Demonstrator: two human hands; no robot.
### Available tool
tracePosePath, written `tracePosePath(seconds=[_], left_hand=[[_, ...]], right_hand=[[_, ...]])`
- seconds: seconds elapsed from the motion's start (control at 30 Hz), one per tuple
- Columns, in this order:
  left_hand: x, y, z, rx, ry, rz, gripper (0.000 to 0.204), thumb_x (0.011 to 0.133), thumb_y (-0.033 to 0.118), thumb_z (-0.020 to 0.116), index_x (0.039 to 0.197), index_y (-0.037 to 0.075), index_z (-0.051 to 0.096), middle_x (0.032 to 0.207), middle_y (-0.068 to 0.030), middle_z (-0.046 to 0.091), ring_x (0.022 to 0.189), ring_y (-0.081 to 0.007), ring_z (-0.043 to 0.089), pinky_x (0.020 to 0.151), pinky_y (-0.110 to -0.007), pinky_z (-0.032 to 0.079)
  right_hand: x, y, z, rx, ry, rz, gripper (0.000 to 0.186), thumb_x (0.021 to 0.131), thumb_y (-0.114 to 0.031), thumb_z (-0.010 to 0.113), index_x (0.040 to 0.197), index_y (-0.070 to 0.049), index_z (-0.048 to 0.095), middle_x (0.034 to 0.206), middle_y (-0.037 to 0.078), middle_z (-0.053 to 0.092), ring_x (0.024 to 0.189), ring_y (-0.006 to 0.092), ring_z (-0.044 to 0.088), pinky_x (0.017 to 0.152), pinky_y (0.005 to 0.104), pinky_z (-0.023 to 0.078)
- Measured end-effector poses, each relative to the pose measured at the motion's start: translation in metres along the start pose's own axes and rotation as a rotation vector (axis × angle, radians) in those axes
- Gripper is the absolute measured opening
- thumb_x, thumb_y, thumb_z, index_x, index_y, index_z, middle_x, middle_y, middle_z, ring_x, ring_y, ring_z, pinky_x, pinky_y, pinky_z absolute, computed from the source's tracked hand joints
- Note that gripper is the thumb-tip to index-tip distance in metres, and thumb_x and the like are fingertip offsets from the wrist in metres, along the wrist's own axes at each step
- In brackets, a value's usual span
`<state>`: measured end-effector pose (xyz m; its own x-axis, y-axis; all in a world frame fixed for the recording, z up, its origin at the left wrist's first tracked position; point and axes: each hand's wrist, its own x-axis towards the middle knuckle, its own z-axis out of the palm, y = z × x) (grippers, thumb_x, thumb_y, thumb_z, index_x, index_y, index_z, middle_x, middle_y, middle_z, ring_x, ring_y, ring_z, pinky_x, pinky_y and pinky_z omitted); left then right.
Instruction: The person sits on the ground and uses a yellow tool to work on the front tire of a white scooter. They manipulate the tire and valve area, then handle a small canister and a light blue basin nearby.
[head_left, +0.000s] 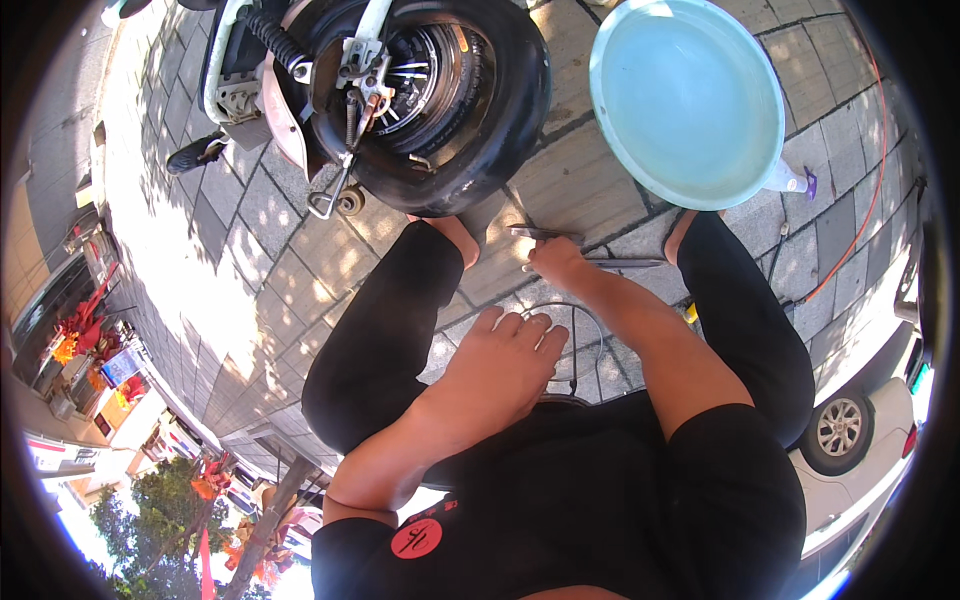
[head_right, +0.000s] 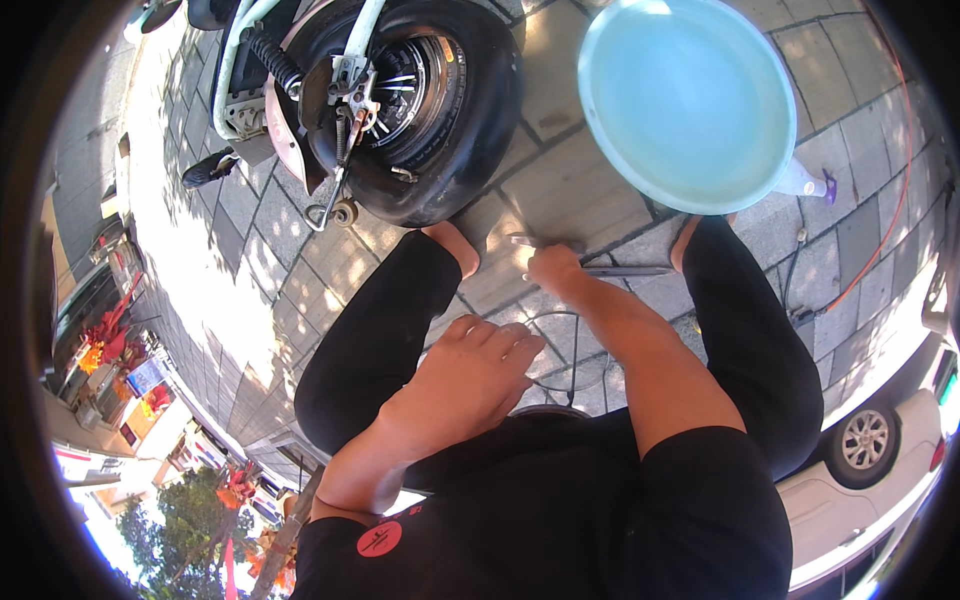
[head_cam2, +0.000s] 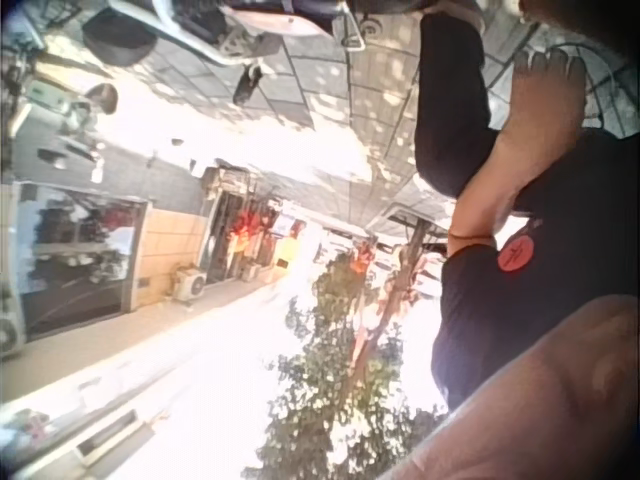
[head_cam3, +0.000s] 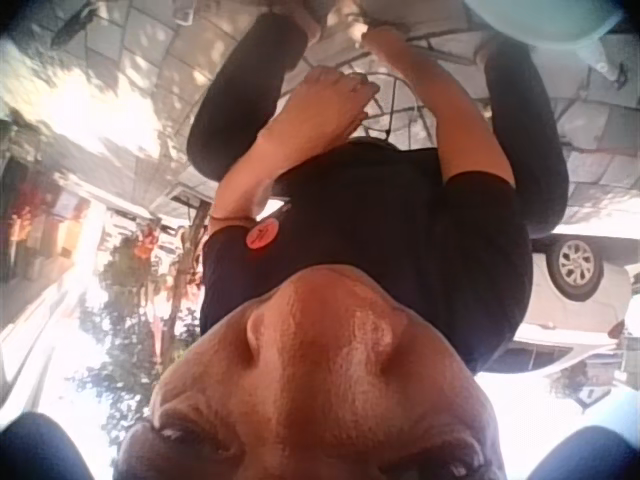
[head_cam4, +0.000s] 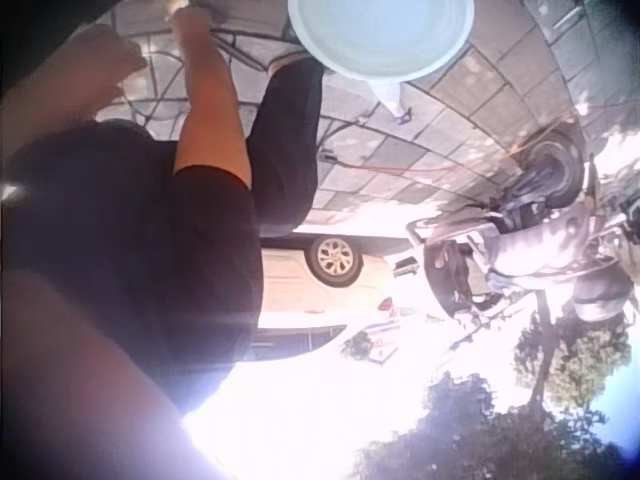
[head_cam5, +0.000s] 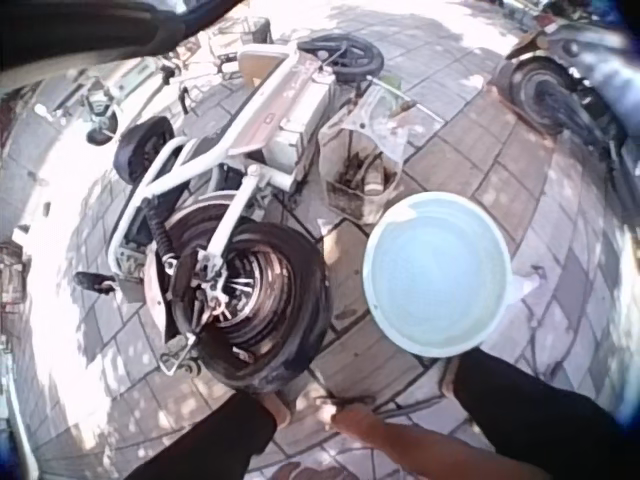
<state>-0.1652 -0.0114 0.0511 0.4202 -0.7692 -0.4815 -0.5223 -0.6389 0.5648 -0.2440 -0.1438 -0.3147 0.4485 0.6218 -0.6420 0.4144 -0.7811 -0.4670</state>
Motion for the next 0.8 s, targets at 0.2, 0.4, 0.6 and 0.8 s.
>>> tracePosePath(seconds=[0.2, 0.4, 0.6, 0.8], left_hand=[[0.005, -0.004, -0.009, -0.014, 0.033, -0.050, 0.048, 0.094, 0.020, 0.080, 0.138, 0.007, 0.066, 0.130, -0.0119, 0.071, 0.115, -0.0326, 0.070, 0.107, -0.046, 0.051], [0.010, -0.012, -0.023, -0.037, 0.182, -0.145, 0.045, 0.094, 0.020, 0.081, 0.135, 0.005, 0.068, 0.127, -0.0129, 0.075, 0.108, -0.0354, 0.073, 0.096, -0.045, 0.057], [0.012, -0.045, -0.068, -0.185, 0.425, -0.631, 0.033, 0.098, 0.026, 0.078, 0.124, 0.006, 0.074, 0.112, -0.0134, 0.080, 0.096, -0.0327, 0.077, 0.080, -0.040, 0.059], [0.022, -0.114, -0.025, -1.580, 1.267, -1.019, 0.019, 0.107, 0.032, 0.075, 0.114, 0.015, 0.069, 0.097, 0.0018, 0.070, 0.082, -0.0096, 0.063, 0.068, -0.030, 0.053]], right_hand=[[0.013, 0.006, 0.022, -0.041, 0.052, 0.077, 0.024, 0.101, -0.023, 0.067, 0.117, -0.013, 0.081, 0.121, 0.009, 0.078, 0.114, 0.0295, 0.076, 0.086, 0.0458, 0.061], [0.005, 0.015, 0.027, 0.003, 0.161, 0.023, 0.025, 0.102, -0.023, 0.066, 0.118, -0.010, 0.079, 0.119, 0.009, 0.076, 0.116, 0.0302, 0.073, 0.092, 0.0468, 0.059], [-0.013, 0.011, -0.048, 0.395, 0.182, -0.031, 0.031, 0.095, -0.023, 0.069, 0.116, -0.001, 0.074, 0.108, 0.024, 0.079, 0.104, 0.0416, 0.077, 0.091, 0.0550, 0.061], [-0.065, -0.048, -0.227, 0.449, 0.102, -0.219, 0.030, 0.097, -0.024, 0.066, 0.117, -0.004, 0.078, 0.112, 0.021, 0.080, 0.107, 0.0429, 0.076, 0.095, 0.0517, 0.059]])
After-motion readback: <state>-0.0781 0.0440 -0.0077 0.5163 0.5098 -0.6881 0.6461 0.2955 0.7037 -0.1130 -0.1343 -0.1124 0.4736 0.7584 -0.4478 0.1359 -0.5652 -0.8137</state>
